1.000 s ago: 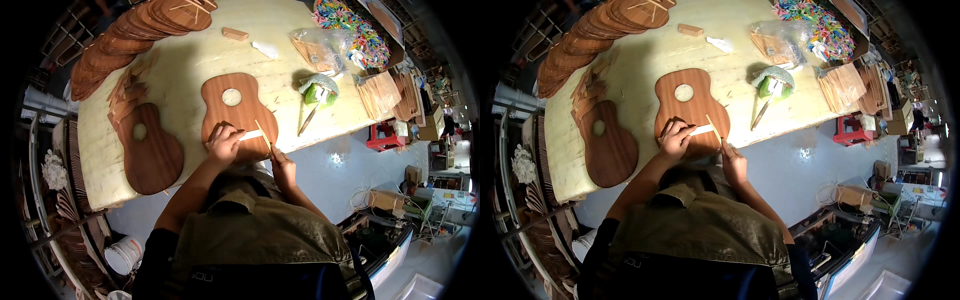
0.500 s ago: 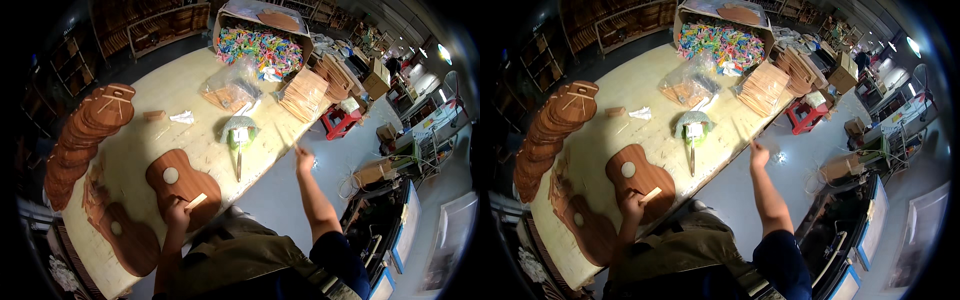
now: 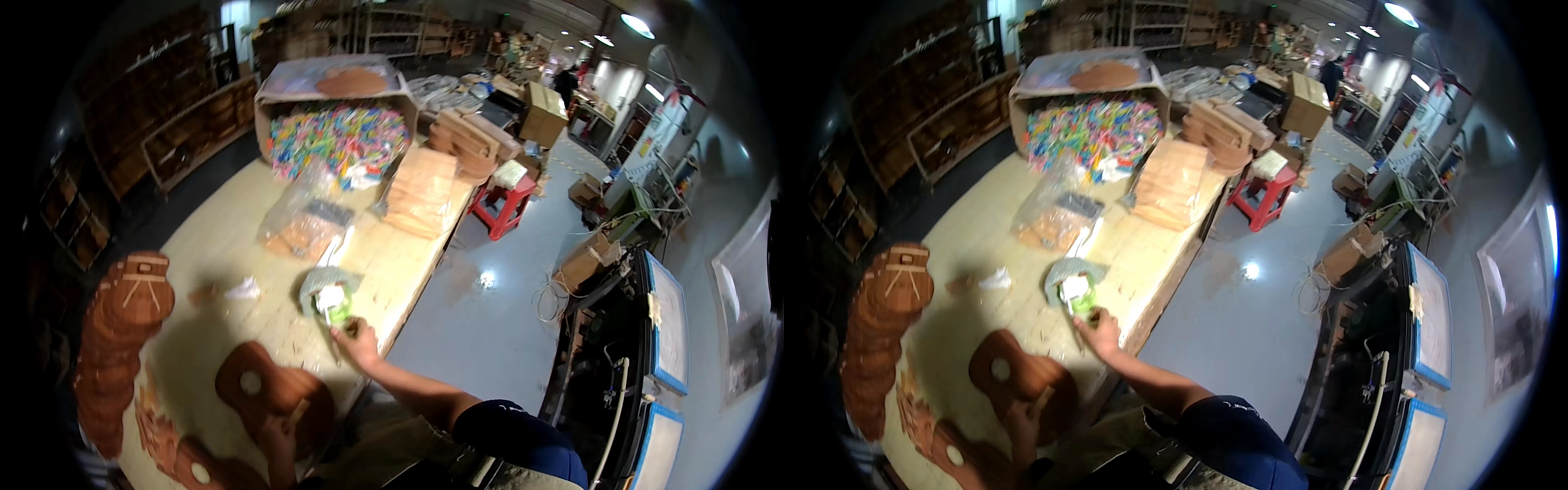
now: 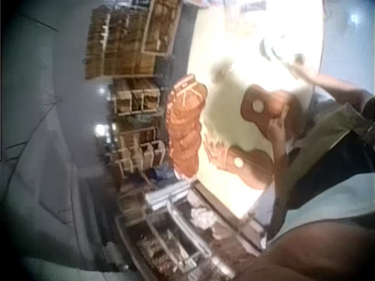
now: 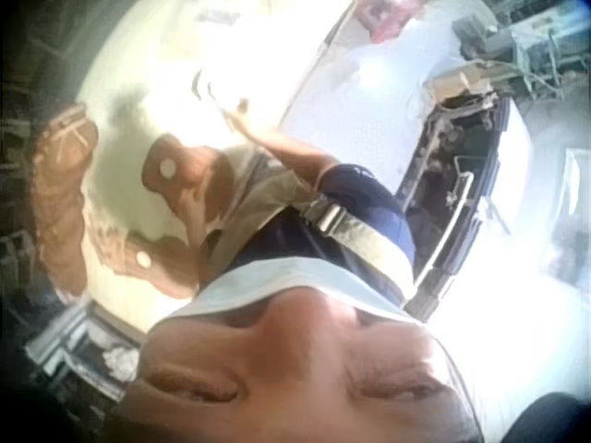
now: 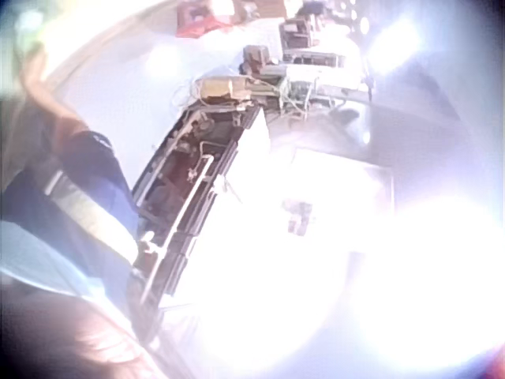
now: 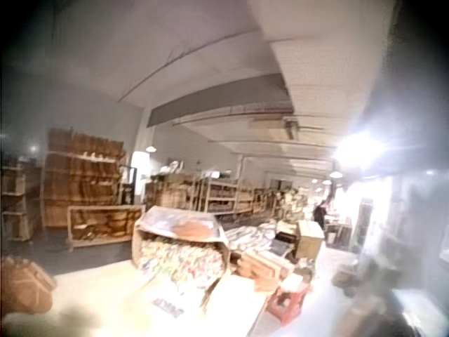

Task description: The person assembles wooden guitar-shaped bodies by placing thin wooden strips into grooves on the surface. They repeatedly move the assembled parts to a nearby machine, open its lid, place the items inside, and close the lid before returning to the workbench to continue assembly.

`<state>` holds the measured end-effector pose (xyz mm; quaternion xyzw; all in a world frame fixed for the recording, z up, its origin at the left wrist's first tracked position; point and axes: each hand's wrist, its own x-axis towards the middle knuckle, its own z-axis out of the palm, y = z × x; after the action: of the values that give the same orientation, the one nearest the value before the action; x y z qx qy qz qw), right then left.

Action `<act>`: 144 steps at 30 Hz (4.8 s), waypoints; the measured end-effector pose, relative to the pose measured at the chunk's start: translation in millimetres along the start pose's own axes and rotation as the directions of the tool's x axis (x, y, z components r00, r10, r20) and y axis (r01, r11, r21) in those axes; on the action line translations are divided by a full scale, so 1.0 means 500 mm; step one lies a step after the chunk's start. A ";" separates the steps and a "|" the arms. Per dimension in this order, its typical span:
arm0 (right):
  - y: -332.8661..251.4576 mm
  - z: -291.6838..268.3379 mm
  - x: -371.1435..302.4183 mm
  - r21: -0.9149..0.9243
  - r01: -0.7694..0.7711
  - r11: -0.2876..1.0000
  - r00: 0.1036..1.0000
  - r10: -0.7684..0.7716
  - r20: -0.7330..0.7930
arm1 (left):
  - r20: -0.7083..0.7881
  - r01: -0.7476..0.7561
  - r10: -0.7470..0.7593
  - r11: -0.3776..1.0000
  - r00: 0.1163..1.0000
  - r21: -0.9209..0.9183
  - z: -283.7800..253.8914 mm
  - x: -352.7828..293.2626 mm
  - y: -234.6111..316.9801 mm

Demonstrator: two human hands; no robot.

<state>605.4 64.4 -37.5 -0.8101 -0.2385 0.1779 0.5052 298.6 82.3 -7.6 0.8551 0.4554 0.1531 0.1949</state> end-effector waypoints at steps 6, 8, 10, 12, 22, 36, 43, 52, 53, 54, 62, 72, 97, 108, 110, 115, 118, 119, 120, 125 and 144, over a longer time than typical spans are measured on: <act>-0.011 -0.037 -0.009 0.137 0.005 0.991 0.965 -0.041 0.260 | 0.049 0.073 -0.069 0.994 0.996 -0.084 -0.007 0.002 0.012; -0.036 -0.022 -0.003 0.150 0.013 0.989 0.950 -0.059 0.306 | 0.072 0.138 -0.129 0.982 0.989 -0.128 -0.027 0.006 0.033; 0.009 0.009 0.022 0.207 0.002 0.978 0.952 -0.065 0.298 | 0.119 0.170 -0.151 0.971 0.981 -0.170 -0.040 0.025 0.061; 0.015 0.020 0.005 0.197 -0.025 0.980 0.948 -0.039 0.315 | 0.087 0.048 -0.044 0.998 0.995 -0.047 0.029 0.004 -0.054; -0.166 -0.247 0.037 -0.551 0.535 0.640 0.844 -0.440 0.308 | -0.111 0.025 -0.039 0.991 0.993 -0.130 -0.005 -0.012 0.018; -0.276 -0.228 0.181 -0.593 0.650 0.475 0.750 -0.278 0.600 | 0.273 0.302 -0.442 -0.005 0.855 -0.953 -0.032 0.083 0.059; -0.239 -0.226 0.218 -0.426 0.608 0.670 0.693 -0.186 0.696 | 0.448 0.360 -0.139 -0.414 0.883 -0.836 -0.008 0.139 0.120; -0.224 -0.294 0.105 0.118 -0.044 0.992 0.619 -0.066 0.783 | 0.464 0.539 0.298 -0.619 0.834 -0.572 0.013 0.202 0.181; -0.221 -0.285 0.091 0.149 -0.044 0.988 0.614 -0.091 0.784 | 0.478 0.505 0.248 -0.672 0.842 -0.541 0.001 0.203 0.206; -0.216 -0.274 0.079 0.170 0.115 0.979 0.673 -0.203 0.711 | 0.490 0.501 0.221 -0.652 0.844 -0.569 -0.018 0.201 0.230; -0.255 -0.232 0.005 -0.225 0.847 0.481 0.525 -0.823 0.217 | 0.512 0.520 0.183 -0.547 0.839 -0.656 -0.079 0.184 0.265; -0.276 -0.208 -0.022 -0.167 0.897 0.410 0.440 -0.868 0.232 | 0.493 0.451 0.089 -0.566 0.865 -0.690 -0.102 0.171 0.255; -0.223 -0.168 -0.008 0.050 0.639 0.768 0.676 -0.591 0.440 | 0.504 0.431 0.022 -0.550 0.864 -0.715 -0.105 0.144 0.224; -0.223 -0.140 0.004 0.253 0.219 0.942 0.885 -0.301 0.355 | 0.395 0.400 0.116 -0.469 0.911 -0.787 -0.063 0.122 0.193; -0.199 -0.125 0.039 0.383 0.061 0.922 0.938 -0.184 0.293 | 0.424 0.368 -0.019 -0.460 0.906 -0.808 -0.070 0.118 0.204; -0.092 -0.089 -0.013 0.653 -0.136 0.745 0.946 -0.097 0.308 | 0.378 0.264 -0.111 -0.539 0.919 -0.800 -0.061 0.103 0.143; -0.049 -0.039 -0.030 0.692 -0.244 0.679 0.957 0.054 0.285 | 0.371 0.231 -0.170 -0.533 0.913 -0.814 -0.022 0.080 0.096; -0.040 -0.024 -0.030 0.635 -0.278 0.721 0.948 0.100 0.301 | 0.338 0.216 -0.168 -0.501 0.926 -0.838 -0.018 0.073 0.088; -0.031 -0.015 -0.032 0.578 -0.204 0.790 0.972 0.095 0.214 | 0.305 0.197 -0.166 -0.468 0.938 -0.861 -0.017 0.065 0.081; -0.092 -0.016 -0.093 0.270 0.269 0.924 0.927 -0.324 0.186 | 0.166 0.097 -0.204 -0.310 0.965 -0.946 0.016 0.043 0.033; -0.222 0.299 -0.048 0.124 0.945 0.302 0.195 -0.827 0.528 | -0.099 0.165 -0.657 0.327 0.747 -0.931 0.004 0.032 -0.083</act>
<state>483.6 202.2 0.1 -0.4933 -0.8025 0.0251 0.3348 278.3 116.3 -27.4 0.4088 0.5476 0.5069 0.5255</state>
